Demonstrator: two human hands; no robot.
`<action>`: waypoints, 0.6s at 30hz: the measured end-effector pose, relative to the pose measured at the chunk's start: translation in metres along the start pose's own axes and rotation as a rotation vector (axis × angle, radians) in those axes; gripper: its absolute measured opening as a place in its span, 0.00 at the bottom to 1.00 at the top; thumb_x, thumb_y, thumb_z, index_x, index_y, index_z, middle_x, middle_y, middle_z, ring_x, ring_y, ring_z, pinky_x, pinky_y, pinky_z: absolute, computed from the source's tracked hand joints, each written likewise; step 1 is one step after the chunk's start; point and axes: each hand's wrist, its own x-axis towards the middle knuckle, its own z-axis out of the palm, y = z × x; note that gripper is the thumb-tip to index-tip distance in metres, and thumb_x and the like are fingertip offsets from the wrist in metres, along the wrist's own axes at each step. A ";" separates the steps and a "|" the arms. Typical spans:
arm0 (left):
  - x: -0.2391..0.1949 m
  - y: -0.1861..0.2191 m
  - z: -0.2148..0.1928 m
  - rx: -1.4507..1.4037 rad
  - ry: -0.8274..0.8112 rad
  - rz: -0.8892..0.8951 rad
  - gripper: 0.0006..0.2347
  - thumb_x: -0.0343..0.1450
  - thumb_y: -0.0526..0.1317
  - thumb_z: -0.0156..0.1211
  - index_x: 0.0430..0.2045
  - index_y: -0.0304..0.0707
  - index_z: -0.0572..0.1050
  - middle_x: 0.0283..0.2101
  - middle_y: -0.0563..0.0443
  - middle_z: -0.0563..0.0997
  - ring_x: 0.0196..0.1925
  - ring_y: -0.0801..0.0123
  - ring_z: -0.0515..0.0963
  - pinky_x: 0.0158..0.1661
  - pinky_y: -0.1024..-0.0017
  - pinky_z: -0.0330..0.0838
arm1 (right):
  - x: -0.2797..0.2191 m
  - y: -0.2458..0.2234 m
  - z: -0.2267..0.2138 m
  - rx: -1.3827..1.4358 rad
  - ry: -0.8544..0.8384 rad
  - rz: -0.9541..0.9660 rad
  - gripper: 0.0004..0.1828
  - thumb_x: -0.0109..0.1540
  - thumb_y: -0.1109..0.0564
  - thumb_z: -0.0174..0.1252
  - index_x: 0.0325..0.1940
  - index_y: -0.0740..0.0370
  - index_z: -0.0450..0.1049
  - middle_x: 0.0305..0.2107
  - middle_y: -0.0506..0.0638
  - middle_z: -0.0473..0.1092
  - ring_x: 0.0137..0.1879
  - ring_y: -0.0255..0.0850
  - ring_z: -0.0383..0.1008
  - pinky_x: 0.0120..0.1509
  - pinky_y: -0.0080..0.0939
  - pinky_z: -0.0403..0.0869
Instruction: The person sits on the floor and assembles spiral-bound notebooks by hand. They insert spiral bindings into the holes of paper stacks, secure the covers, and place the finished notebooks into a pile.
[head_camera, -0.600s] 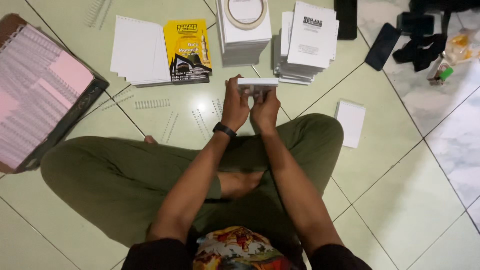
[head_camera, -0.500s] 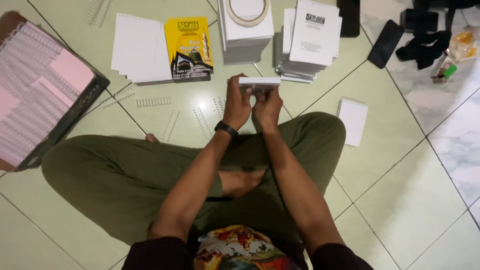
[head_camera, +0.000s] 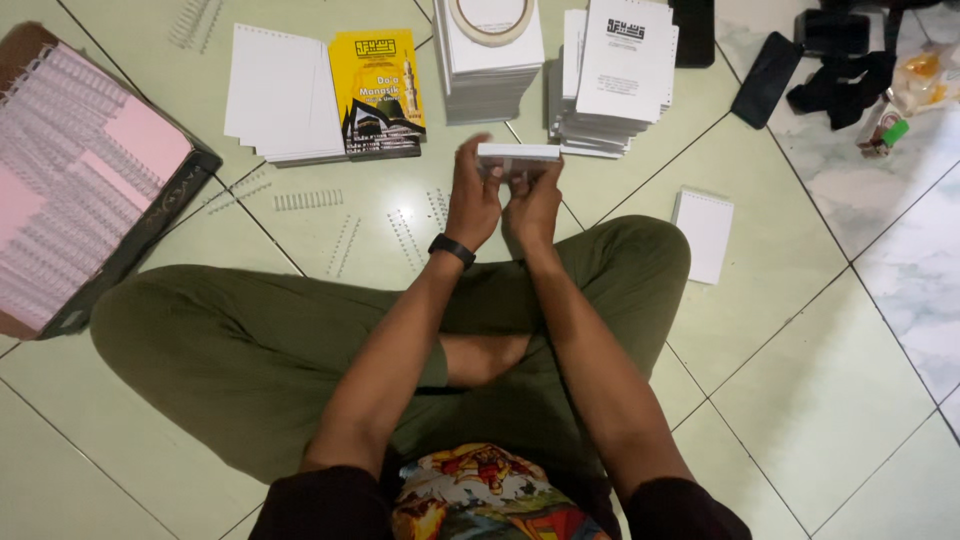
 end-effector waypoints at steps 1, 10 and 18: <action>0.000 -0.016 0.004 0.000 0.001 0.004 0.16 0.79 0.33 0.47 0.62 0.31 0.59 0.58 0.32 0.69 0.68 0.33 0.66 0.73 0.41 0.46 | 0.009 0.024 0.008 0.001 0.002 -0.004 0.13 0.66 0.64 0.51 0.54 0.59 0.60 0.44 0.66 0.78 0.56 0.65 0.77 0.54 0.65 0.74; 0.003 -0.041 0.009 0.009 -0.020 -0.038 0.09 0.79 0.34 0.46 0.54 0.38 0.64 0.48 0.41 0.71 0.61 0.41 0.71 0.71 0.45 0.50 | 0.011 0.034 0.011 0.096 0.034 -0.041 0.13 0.66 0.62 0.55 0.55 0.62 0.67 0.49 0.69 0.75 0.61 0.68 0.73 0.59 0.67 0.73; 0.004 -0.010 -0.004 0.044 -0.087 -0.042 0.11 0.80 0.36 0.45 0.57 0.37 0.61 0.50 0.36 0.72 0.63 0.36 0.70 0.74 0.43 0.44 | 0.005 0.011 0.003 0.051 -0.016 -0.072 0.14 0.69 0.62 0.47 0.59 0.63 0.62 0.52 0.73 0.73 0.61 0.73 0.71 0.60 0.72 0.71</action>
